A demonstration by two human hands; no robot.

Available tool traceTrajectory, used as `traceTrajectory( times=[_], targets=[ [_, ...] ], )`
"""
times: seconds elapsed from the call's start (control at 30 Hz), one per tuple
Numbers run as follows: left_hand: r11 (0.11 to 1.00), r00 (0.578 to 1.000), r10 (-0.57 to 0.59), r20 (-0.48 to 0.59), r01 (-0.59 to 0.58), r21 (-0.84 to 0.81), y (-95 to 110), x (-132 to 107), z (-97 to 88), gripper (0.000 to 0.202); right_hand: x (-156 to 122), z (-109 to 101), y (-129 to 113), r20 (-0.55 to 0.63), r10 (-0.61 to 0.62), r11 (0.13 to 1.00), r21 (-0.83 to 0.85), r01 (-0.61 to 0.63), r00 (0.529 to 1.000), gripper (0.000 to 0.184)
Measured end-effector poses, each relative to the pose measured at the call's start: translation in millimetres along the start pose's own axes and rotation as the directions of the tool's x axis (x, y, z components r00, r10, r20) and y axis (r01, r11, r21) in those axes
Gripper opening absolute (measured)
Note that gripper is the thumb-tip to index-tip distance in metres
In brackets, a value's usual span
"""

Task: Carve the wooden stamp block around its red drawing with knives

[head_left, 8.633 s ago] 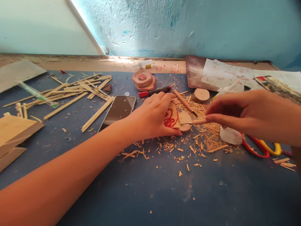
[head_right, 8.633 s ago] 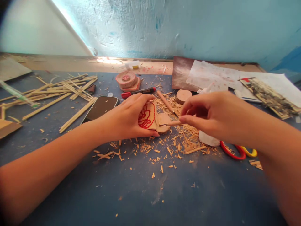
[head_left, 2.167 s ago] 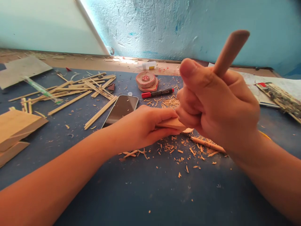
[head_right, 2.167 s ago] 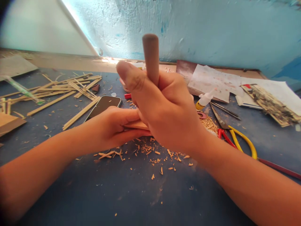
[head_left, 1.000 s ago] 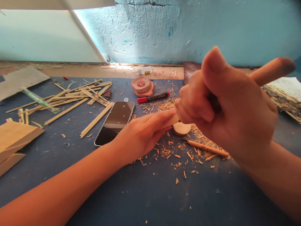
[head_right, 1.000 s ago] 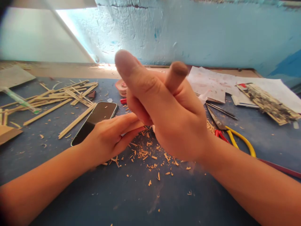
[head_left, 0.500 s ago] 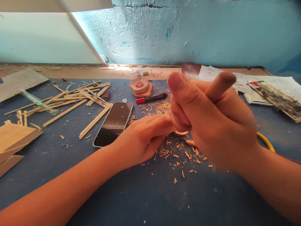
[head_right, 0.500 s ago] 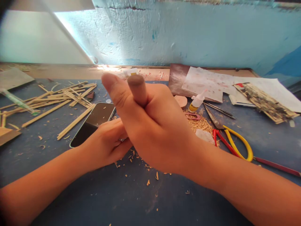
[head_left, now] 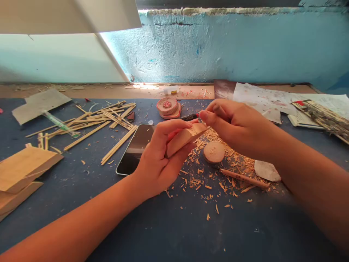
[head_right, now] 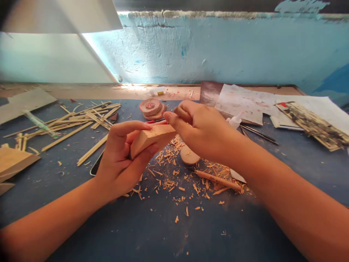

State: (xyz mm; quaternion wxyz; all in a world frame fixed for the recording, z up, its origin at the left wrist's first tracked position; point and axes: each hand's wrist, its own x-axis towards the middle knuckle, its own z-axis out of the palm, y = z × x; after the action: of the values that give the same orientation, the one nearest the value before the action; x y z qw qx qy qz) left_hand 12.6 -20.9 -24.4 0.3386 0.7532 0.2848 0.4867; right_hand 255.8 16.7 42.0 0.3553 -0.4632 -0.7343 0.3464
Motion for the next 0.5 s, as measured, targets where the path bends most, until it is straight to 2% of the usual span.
traceTrajectory(
  times=[0.13,0.27,0.37,0.43,0.5],
  targets=[
    [0.999,0.999,0.021,0.04,-0.022,0.028,0.4,-2.3,2.7,0.032,3.1,3.0,18.1,0.175,0.091,0.996,-0.006,-0.091,0.98,0.052],
    [1.0,0.989,0.004,0.149,-0.002,-0.012,0.8,-7.4,3.6,0.041,1.3,11.0,17.1,0.106,0.042,0.999,-0.005,-0.041,0.994,0.04],
    [0.996,0.973,-0.037,0.226,0.054,-0.07,0.1,-8.6,0.5,0.063,-0.8,15.6,13.6,0.044,-0.025,1.0,0.004,0.025,0.999,0.041],
    [0.992,0.956,-0.032,0.291,0.065,-0.107,-1.3,-7.5,-2.8,0.083,-1.7,17.1,11.5,0.048,-0.06,0.998,0.023,0.059,0.997,0.049],
    [0.991,0.937,-0.02,0.349,0.066,-0.12,-3.8,-6.1,-5.8,0.104,-1.9,17.4,10.5,0.071,-0.079,0.996,0.05,0.076,0.994,0.046]
  ],
)
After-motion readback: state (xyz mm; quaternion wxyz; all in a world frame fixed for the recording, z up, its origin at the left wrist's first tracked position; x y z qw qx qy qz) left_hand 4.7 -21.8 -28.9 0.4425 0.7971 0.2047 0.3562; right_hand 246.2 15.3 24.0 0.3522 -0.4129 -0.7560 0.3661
